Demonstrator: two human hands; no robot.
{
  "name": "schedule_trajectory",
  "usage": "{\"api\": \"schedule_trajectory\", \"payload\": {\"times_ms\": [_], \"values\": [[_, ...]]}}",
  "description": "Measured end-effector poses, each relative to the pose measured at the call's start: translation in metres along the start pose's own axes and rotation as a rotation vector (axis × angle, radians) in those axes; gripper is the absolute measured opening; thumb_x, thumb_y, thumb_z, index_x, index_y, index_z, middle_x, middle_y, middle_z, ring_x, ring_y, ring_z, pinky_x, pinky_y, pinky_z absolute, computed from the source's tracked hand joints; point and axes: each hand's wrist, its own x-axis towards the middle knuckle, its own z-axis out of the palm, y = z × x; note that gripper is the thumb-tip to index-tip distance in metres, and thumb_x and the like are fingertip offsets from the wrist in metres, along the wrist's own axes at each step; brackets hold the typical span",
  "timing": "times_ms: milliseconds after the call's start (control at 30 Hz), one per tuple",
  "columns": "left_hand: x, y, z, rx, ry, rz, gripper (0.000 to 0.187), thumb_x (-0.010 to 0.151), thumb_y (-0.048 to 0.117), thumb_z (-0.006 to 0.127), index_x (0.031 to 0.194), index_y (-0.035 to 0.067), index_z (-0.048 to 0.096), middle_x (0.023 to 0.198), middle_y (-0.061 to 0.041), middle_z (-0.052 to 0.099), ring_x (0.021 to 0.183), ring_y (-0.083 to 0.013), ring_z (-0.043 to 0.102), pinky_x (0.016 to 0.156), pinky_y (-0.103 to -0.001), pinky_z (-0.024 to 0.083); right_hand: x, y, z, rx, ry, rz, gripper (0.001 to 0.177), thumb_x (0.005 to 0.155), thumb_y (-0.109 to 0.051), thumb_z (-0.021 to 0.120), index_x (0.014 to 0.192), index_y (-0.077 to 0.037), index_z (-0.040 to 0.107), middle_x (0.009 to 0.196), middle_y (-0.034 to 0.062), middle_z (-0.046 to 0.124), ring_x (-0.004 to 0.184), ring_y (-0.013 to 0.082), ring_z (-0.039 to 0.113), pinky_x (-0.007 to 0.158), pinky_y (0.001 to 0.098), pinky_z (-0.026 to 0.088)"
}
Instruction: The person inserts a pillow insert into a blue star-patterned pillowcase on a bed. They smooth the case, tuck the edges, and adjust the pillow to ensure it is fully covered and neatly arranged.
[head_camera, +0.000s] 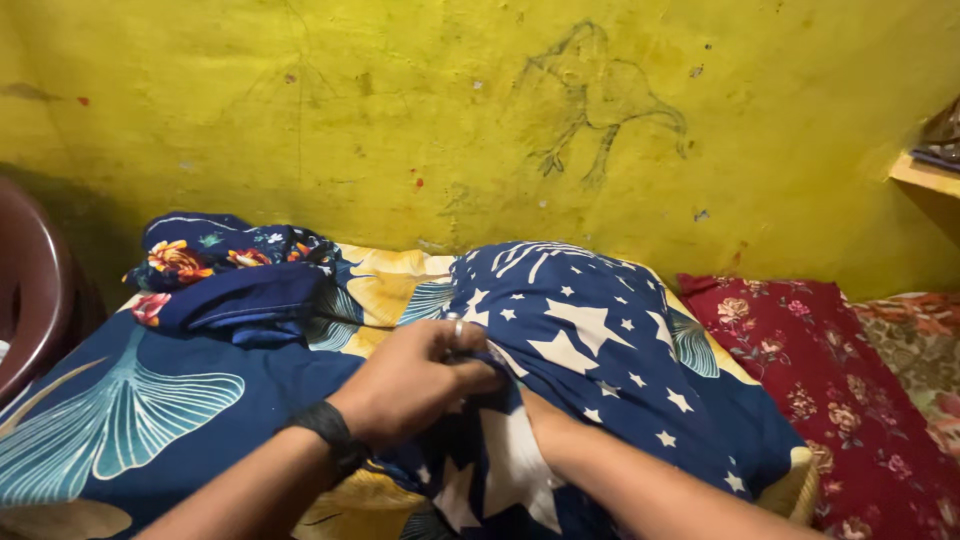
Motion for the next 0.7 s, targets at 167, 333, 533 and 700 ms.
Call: {"api": "schedule_trajectory", "payload": {"times_ms": [167, 333, 533, 700], "values": [[0.011, -0.022, -0.007, 0.443, 0.217, 0.040, 0.031, 0.083, 0.029, 0.076, 0.106, 0.008, 0.076, 0.091, -0.008, 0.072, 0.088, -0.0244, 0.065, 0.082, -0.035, 0.051, -0.054, -0.018, -0.033, 0.643, 0.066, 0.378, 0.036, 0.097, -0.040, 0.057, 0.112, -0.009, 0.070, 0.094, -0.0009, 0.069, 0.085, 0.0118, 0.064, 0.074, 0.0267, 0.051], [0.024, -0.050, 0.008, 0.466, 0.322, 0.251, 0.030, 0.078, 0.024, 0.075, 0.104, 0.010, 0.076, 0.136, -0.004, 0.057, 0.126, -0.0293, 0.045, 0.106, -0.037, 0.040, -0.106, -0.021, -0.055, 0.297, 0.001, 0.420, 0.017, 0.096, -0.031, 0.074, 0.090, -0.015, 0.070, 0.073, -0.0079, 0.049, 0.060, 0.0027, 0.038, 0.054, 0.0240, 0.027], [0.038, -0.050, 0.001, 0.728, 0.165, 0.550, 0.029, 0.075, 0.019, 0.073, 0.102, 0.009, 0.075, 0.123, -0.006, 0.065, 0.120, -0.0353, 0.052, 0.100, -0.044, 0.044, -0.108, -0.046, -0.034, -0.322, 0.420, -0.082, 0.022, 0.093, -0.031, 0.068, 0.091, -0.010, 0.072, 0.085, 0.0003, 0.065, 0.084, 0.0093, 0.061, 0.078, 0.0286, 0.049], [0.048, -0.042, -0.005, 0.744, 0.146, 0.428, 0.027, 0.080, 0.022, 0.072, 0.105, 0.010, 0.073, 0.117, -0.011, 0.063, 0.115, -0.0368, 0.052, 0.098, -0.046, 0.046, -0.109, -0.067, -0.009, -1.000, 1.135, -0.496, 0.018, 0.091, -0.030, 0.064, 0.086, -0.013, 0.069, 0.105, 0.0091, 0.057, 0.098, 0.0307, 0.057, 0.084, 0.0447, 0.043]]}}
